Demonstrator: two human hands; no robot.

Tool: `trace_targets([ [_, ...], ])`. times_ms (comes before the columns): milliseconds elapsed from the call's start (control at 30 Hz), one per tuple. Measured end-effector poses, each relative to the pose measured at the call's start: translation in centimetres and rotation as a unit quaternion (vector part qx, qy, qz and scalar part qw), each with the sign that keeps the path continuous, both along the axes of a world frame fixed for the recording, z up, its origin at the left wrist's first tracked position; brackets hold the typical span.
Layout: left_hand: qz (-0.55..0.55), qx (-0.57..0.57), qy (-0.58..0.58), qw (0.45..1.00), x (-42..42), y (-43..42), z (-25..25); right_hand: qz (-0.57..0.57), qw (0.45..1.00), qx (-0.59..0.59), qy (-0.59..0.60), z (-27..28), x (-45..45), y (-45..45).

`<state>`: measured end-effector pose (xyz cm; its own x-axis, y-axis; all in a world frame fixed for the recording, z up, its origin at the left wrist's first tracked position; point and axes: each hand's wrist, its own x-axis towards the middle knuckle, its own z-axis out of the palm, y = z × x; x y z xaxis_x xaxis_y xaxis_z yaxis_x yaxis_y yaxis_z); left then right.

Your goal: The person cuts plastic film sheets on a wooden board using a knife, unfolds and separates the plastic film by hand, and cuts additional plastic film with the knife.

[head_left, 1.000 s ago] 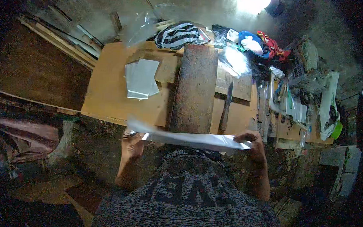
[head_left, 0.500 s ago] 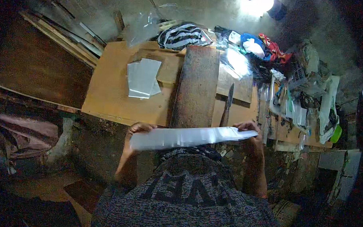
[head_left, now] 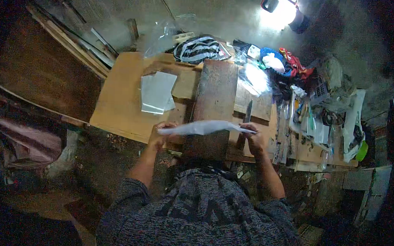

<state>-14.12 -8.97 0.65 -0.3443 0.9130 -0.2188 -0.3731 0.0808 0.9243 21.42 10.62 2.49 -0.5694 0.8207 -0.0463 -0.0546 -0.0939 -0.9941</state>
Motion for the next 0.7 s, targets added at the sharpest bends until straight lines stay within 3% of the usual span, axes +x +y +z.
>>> trace_targets([
  [67, -0.024, 0.056, -0.006, 0.998, -0.2, -0.1, -1.1, 0.000, 1.000, -0.021, -0.011, -0.9, 0.6, 0.5],
  [133, 0.089, -0.124, 0.086, 0.985, 0.3, -0.1, -0.2, 0.002, 0.999, -0.045, -0.023, -0.8, 0.9, 0.7],
  [167, 0.052, -0.041, 0.098, 0.993, 0.0, 0.0, 0.4, -0.002, 0.998, -0.061, -0.009, -0.7, 1.1, 0.9],
  [233, 0.029, -0.020, 0.118, 0.992, 1.0, 0.6, 5.5, -0.006, 0.997, -0.076, 0.005, 0.8, 1.0, 0.9],
  [267, 0.008, -0.001, 0.139, 0.990, 1.6, 1.0, 8.5, -0.057, 0.989, 0.063, -0.117, 2.2, 0.5, 0.4],
  [300, -0.041, -0.015, 0.293, 0.955, 1.7, 1.8, 11.0, -0.104, 0.946, 0.200, -0.235, 3.8, -0.2, -0.2],
  [333, -0.039, -0.015, 0.294, 0.955, 1.8, 2.6, 13.0, -0.103, 0.946, 0.200, -0.233, 5.4, -1.1, -0.7],
  [400, -0.155, -0.016, 0.505, 0.849, 2.2, 4.2, 16.3, -0.033, 0.898, 0.355, -0.258, 8.8, -3.2, -2.1],
  [467, -0.186, -0.011, 0.517, 0.836, 3.7, 5.7, 19.6, 0.048, 0.864, 0.413, -0.284, 12.0, -5.5, -3.9],
  [500, -0.215, -0.008, 0.528, 0.822, 4.1, 6.4, 20.9, 0.020, 0.855, 0.454, -0.249, 11.2, -6.7, -4.2],
  [533, -0.215, -0.006, 0.531, 0.819, 4.2, 6.9, 21.7, 0.017, 0.855, 0.456, -0.247, 10.8, -7.1, -4.1],
  [600, -0.267, 0.023, 0.492, 0.829, 4.2, 7.7, 23.2, 0.077, 0.926, 0.324, -0.179, 10.6, -8.0, -3.8],
  [633, -0.288, 0.001, 0.460, 0.840, 4.0, 7.9, 24.3, 0.084, 0.930, 0.301, -0.193, 11.2, -8.1, -3.9],
  [700, -0.247, 0.042, 0.441, 0.862, 3.1, 8.8, 24.2, 0.103, 0.949, 0.243, -0.173, 11.4, -7.8, -3.7],
])
